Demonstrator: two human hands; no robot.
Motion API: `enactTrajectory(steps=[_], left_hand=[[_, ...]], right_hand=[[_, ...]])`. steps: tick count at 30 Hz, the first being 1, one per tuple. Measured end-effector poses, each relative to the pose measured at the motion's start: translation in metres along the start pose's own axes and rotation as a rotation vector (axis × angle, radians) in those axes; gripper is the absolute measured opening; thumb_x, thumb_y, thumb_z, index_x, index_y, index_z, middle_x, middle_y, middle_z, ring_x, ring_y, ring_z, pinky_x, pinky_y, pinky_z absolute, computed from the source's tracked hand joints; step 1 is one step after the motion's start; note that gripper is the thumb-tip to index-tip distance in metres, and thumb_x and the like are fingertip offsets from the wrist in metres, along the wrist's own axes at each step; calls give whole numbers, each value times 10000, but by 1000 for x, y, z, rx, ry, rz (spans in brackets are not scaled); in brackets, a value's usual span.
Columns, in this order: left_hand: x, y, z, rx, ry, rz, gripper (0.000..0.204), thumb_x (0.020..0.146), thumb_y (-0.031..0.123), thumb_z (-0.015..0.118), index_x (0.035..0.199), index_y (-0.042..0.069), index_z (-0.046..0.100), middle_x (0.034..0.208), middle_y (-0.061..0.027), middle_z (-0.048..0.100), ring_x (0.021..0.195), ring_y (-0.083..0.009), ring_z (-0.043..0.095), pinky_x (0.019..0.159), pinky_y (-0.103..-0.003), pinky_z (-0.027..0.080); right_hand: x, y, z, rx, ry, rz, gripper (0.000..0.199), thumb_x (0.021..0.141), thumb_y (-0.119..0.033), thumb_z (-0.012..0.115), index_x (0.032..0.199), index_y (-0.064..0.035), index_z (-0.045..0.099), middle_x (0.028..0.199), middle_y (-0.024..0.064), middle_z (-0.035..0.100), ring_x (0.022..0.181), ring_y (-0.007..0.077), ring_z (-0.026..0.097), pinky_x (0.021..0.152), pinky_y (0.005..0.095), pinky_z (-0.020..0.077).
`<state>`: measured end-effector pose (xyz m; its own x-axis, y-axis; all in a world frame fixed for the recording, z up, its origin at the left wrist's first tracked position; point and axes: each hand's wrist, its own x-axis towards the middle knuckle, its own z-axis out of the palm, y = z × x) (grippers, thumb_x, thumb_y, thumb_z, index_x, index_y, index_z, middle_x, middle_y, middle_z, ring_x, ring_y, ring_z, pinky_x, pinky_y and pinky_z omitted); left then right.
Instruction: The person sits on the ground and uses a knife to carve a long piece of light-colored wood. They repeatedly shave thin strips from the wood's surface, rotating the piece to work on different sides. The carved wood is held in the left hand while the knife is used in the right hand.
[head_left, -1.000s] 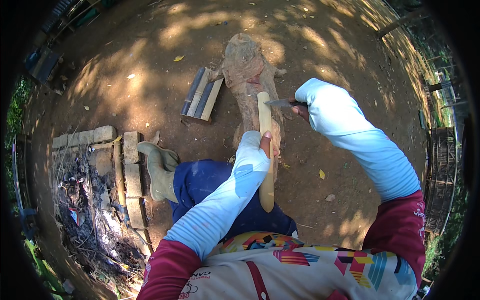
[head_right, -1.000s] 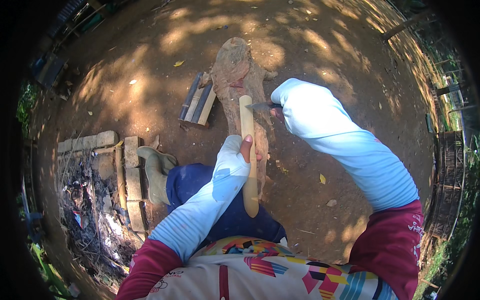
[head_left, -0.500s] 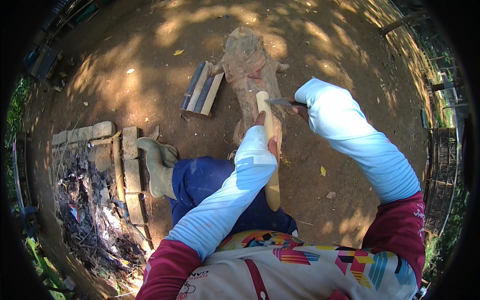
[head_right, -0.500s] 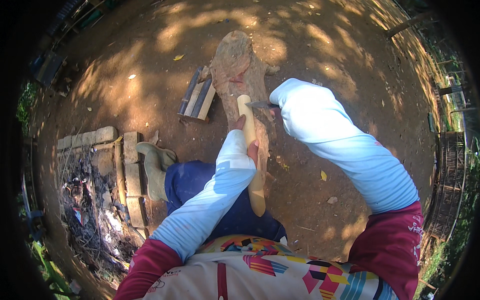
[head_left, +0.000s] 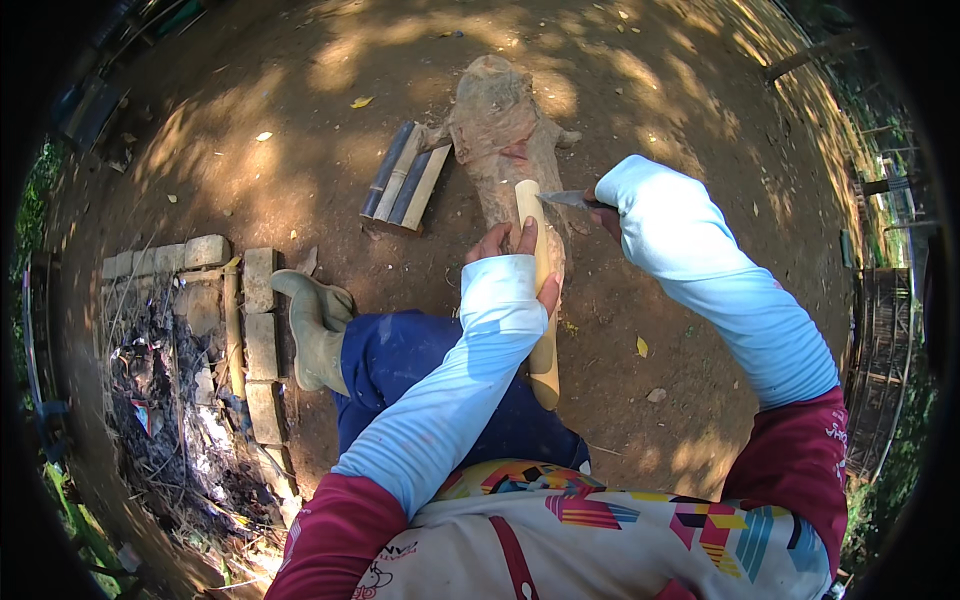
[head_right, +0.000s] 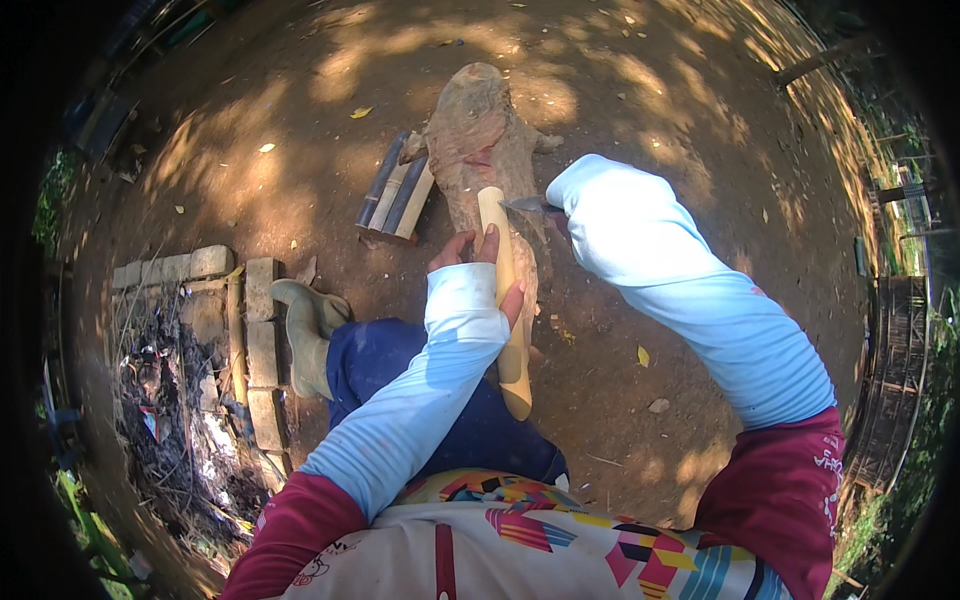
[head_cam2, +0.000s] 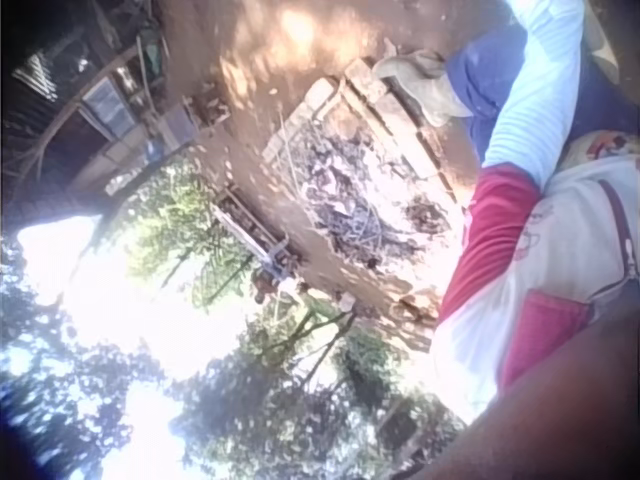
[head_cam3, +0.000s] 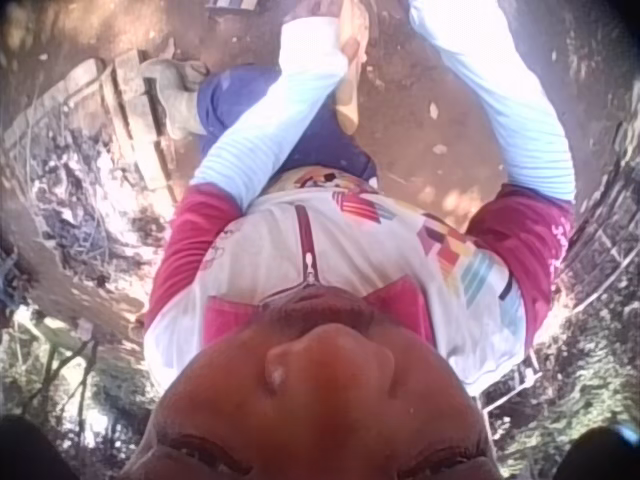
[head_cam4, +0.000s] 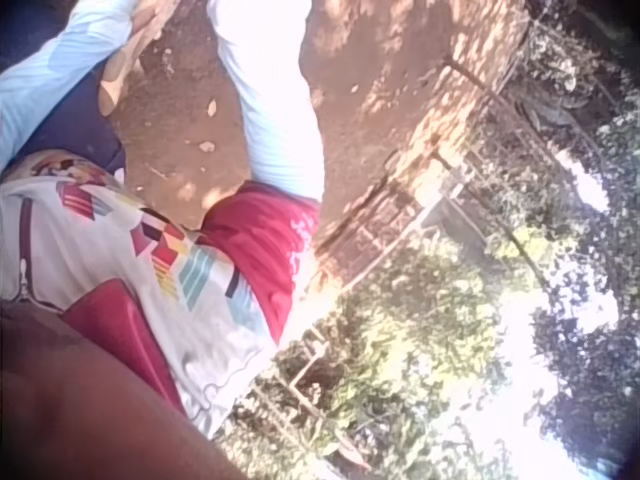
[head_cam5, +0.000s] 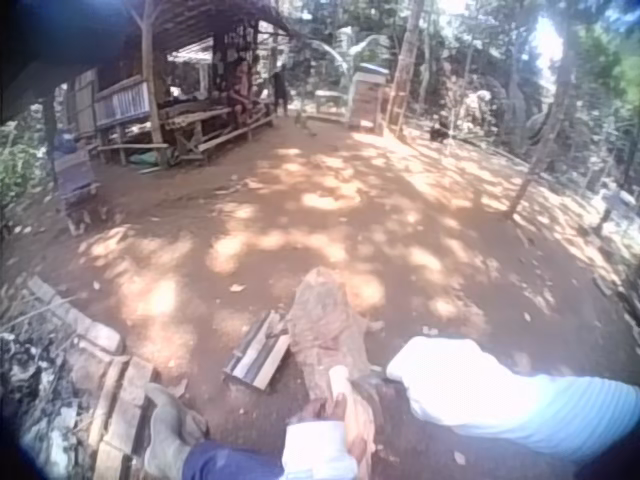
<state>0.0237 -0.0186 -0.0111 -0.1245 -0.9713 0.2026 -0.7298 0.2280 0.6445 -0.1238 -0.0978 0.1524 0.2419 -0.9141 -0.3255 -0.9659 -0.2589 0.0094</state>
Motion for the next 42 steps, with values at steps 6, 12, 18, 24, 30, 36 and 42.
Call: enactTrajectory(steps=[6, 12, 18, 24, 30, 36, 42], left_hand=[[-2, -3, 5, -4, 49, 25, 777, 785, 304, 709, 1470, 102, 401, 1368, -229, 390, 1185, -392, 397, 990, -451, 397], [-2, -2, 4, -8, 55, 26, 755, 783, 297, 707, 1456, 100, 427, 1359, -220, 398, 1166, -384, 403, 980, -451, 398], [-2, -2, 4, -7, 61, 29, 764, 777, 295, 713, 1454, 89, 425, 1351, -212, 405, 1153, -379, 412, 977, -449, 399], [-4, -7, 9, -82, 122, 21, 834, 763, 293, 736, 1475, 64, 366, 1345, -217, 411, 1178, -386, 413, 997, -451, 396], [-4, -6, 8, -89, 110, 10, 848, 755, 302, 745, 1465, 36, 365, 1341, -219, 414, 1175, -387, 418, 1004, -455, 389], [-3, -5, 7, -142, 119, -27, 844, 729, 304, 769, 1432, 19, 398, 1326, -215, 415, 1176, -375, 419, 1011, -452, 381], [-5, -8, 11, -219, 143, -120, 881, 676, 328, 816, 1380, -25, 420, 1321, -206, 404, 1180, -355, 414, 1015, -437, 378]], right_hand=[[-5, 7, 7, -64, 183, -155, 132, 811, -73, 704, 936, -105, 729, 727, 139, 647, 641, 296, 633, 544, 381, 485], [7, -1, 2, -145, -28, 16, 128, 815, -71, 687, 932, -109, 723, 752, 146, 655, 667, 313, 640, 562, 388, 499], [5, -7, -7, -166, -65, 12, 104, 826, -84, 676, 919, -109, 717, 761, 137, 660, 666, 294, 641, 562, 379, 498], [17, -13, -16, -187, -276, 104, 97, 869, -169, 661, 947, -135, 707, 843, 85, 688, 759, 254, 665, 634, 357, 533], [26, -12, -9, -113, -360, 238, 73, 892, -178, 655, 908, -130, 707, 778, 62, 666, 673, 198, 597, 600, 338, 487], [40, -10, -6, -1, -461, 382, 98, 891, -207, 642, 922, -136, 704, 856, 50, 680, 766, 205, 639, 664, 352, 510], [49, -5, 3, 130, -447, 506, 200, 915, -272, 608, 838, -118, 709, 777, 74, 674, 693, 201, 615, 629, 365, 469]])
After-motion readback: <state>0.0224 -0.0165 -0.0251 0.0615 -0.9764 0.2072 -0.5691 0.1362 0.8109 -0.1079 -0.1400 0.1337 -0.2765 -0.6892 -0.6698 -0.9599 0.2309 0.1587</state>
